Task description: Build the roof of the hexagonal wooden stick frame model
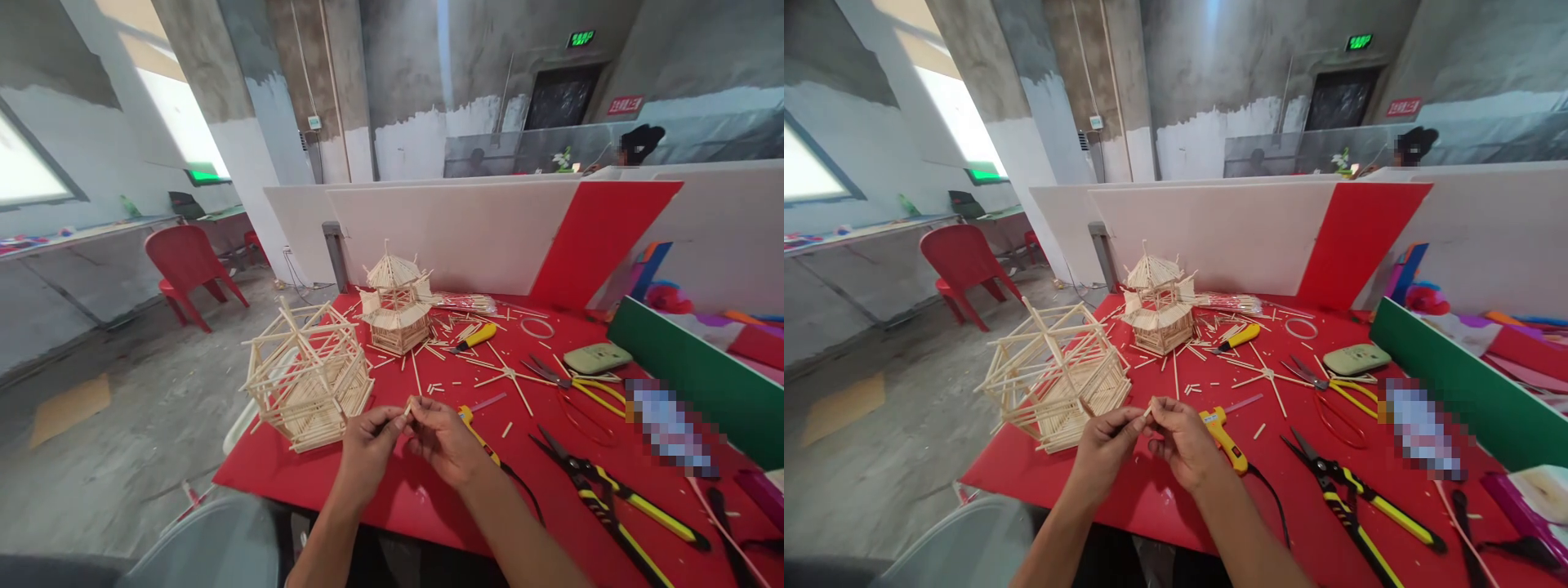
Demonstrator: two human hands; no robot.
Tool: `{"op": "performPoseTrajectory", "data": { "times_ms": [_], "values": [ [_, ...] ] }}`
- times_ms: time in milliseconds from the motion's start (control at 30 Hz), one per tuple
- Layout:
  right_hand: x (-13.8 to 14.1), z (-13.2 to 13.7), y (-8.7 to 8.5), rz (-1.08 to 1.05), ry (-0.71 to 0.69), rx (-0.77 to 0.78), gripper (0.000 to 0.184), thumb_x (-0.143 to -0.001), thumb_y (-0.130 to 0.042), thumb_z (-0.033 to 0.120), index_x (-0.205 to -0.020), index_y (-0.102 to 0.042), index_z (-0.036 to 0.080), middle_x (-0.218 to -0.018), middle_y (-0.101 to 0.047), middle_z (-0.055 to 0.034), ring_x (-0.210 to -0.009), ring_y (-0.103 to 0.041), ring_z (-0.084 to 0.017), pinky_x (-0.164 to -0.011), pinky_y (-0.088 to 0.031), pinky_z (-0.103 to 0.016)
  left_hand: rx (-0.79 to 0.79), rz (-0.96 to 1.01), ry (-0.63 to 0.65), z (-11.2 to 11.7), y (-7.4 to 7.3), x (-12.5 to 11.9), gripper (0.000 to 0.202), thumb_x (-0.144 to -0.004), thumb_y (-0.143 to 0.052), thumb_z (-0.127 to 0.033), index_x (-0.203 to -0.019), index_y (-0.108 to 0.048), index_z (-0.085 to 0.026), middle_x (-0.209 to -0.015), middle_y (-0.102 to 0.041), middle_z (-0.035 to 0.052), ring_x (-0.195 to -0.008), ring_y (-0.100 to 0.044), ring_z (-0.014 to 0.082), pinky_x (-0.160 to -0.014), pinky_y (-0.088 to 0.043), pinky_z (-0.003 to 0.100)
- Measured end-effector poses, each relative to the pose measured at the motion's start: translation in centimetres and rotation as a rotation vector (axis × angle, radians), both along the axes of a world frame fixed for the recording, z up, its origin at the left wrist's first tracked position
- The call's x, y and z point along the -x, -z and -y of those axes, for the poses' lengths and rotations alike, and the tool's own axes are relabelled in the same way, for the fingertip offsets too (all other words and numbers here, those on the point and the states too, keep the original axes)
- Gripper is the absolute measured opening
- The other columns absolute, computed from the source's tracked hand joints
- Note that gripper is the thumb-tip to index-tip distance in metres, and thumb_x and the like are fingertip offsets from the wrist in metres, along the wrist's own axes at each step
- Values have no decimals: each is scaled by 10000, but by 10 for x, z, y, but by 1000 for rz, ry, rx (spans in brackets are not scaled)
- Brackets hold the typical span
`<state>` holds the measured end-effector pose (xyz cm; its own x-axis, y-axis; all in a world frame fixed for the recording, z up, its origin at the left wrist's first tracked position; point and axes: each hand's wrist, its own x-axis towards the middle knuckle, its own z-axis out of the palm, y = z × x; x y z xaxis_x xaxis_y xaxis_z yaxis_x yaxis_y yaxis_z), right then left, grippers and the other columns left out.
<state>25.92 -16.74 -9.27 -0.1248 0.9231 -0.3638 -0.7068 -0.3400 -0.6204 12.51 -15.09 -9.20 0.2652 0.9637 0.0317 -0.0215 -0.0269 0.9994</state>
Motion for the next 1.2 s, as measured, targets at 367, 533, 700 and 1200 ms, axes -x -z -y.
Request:
{"op": "performPoseTrajectory", "data": {
  "times_ms": [367,533,700,1200],
  "values": [
    [-9,-1,5,208,-129,-120,377,-621,-868,429,-701,-618,158,-573,-596,32,-503,-478,-72,-467,-337,-190,458,275,213,-2,5,9,421,-654,-826,-515,-727,-720,-114,-495,-535,-33,-342,-222,-6,-372,-118,184],
    [-17,8,-3,609,-217,-365,341,-715,-790,474,-697,-657,160,-619,-647,8,-634,-577,-127,-660,-435,-259,536,207,210,1,9,10,458,-537,-901,-489,-608,-656,-109,-403,-438,-67,-327,-224,-5,-356,-96,187],
    [-46,14,-2,797,-196,-389,440,-879,-572,573,-1016,-720,182,-909,-724,-61,-816,-657,-185,-728,-482,-297,559,263,225,7,3,10,420,-498,-936,-384,-667,-666,-111,-533,-628,5,-320,-262,-18,-349,-107,176],
    [-74,31,51,2072,-311,91,531,-712,-623,627,-1038,-673,211,-1042,-715,-149,-1011,-655,-353,-768,-474,-392,8,126,-216,7,-79,74,271,-643,-863,-367,-762,-725,-166,-632,-628,-19,-425,-317,13,-393,-210,163]
  ]
}}
